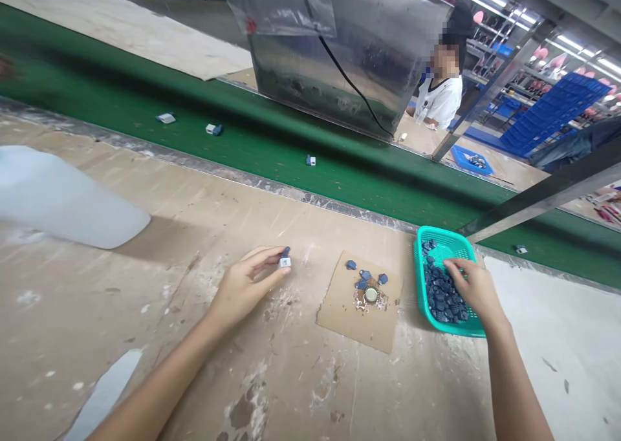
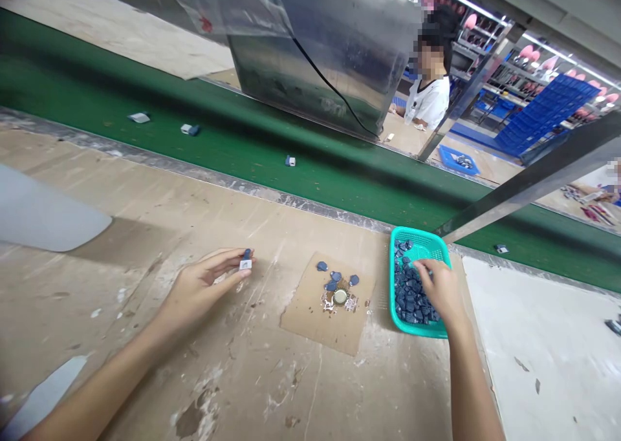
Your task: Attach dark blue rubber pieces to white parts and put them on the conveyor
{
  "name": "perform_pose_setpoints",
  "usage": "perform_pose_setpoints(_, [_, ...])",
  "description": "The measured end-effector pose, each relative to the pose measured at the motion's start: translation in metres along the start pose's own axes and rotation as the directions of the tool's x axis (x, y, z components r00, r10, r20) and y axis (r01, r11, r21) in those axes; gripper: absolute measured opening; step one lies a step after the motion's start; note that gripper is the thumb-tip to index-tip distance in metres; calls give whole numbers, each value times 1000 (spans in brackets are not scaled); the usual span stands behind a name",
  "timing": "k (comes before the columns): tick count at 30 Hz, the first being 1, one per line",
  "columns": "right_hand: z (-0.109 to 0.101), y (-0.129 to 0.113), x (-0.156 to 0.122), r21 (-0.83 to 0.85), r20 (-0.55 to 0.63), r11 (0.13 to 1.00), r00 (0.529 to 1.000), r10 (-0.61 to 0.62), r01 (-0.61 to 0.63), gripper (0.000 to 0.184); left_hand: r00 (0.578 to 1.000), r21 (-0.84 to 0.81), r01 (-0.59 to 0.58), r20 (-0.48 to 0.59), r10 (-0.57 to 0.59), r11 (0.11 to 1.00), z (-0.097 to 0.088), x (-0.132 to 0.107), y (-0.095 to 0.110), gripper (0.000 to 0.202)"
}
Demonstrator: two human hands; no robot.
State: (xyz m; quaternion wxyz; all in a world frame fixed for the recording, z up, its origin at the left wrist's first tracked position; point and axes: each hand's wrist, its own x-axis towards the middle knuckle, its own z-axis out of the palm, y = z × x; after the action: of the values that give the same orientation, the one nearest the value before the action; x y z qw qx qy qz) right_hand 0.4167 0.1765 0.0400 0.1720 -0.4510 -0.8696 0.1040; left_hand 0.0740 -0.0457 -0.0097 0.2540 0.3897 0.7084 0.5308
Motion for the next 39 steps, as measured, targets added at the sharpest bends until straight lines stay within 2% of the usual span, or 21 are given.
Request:
perform_pose_setpoints(1, [3, 1, -1, -3, 62, 1000, 998, -29, 30, 29, 1000, -17, 4, 19, -4, 1000, 3, 0, 2, 43])
perform_pose_setpoints(4, [10, -4, -3, -9, 232, 996, 969, -86, 90, 37, 995, -14, -16, 93, 17, 1000, 10, 2, 11, 42])
perform_pose_setpoints(8, [11, -8, -1, -3, 299, 996, 950, -83, 88, 19, 984, 24, -95, 154, 91, 995, 18, 5, 28, 38])
perform_pose_setpoints(13, [4, 1, 3, 91, 276, 995, 959, -65, 42, 13, 960, 56, -190, 220, 174, 980, 28, 5, 45, 33])
perform_pose_setpoints(17, [2, 9, -1, 196, 179, 979, 984, 12, -48, 8, 939, 76, -248, 263, 220, 966, 36, 9, 55, 28])
perform_pose_setpoints(20, [2, 8, -5, 345, 99, 934, 993, 61, -91, 6, 913, 51, -315, 291, 287, 948, 45, 15, 67, 27])
perform_pose_setpoints(23, [1, 5, -10, 548, 33, 825, 989, 142, -137, 11, 870, 1, -384, 335, 361, 923, 55, 19, 81, 25])
perform_pose_setpoints(28, [5, -11, -22, 861, 52, 482, 972, 231, -160, 19, 833, -80, -390, 394, 389, 917, 66, 18, 88, 24])
perform_pose_setpoints(32, [12, -35, -28, 946, 128, 265, 966, 224, -186, 17, 837, -158, -301, 429, 340, 940, 68, 18, 81, 25])
perform_pose_setpoints(37, [18, -69, -34, 967, 229, 78, 962, 147, -242, 19, 858, -212, -238, 411, 308, 948, 65, 17, 80, 26])
perform_pose_setpoints(39, [23, -79, -37, 959, 272, 43, 954, 127, -279, 20, 861, -225, -224, 411, 301, 948, 63, 14, 77, 27])
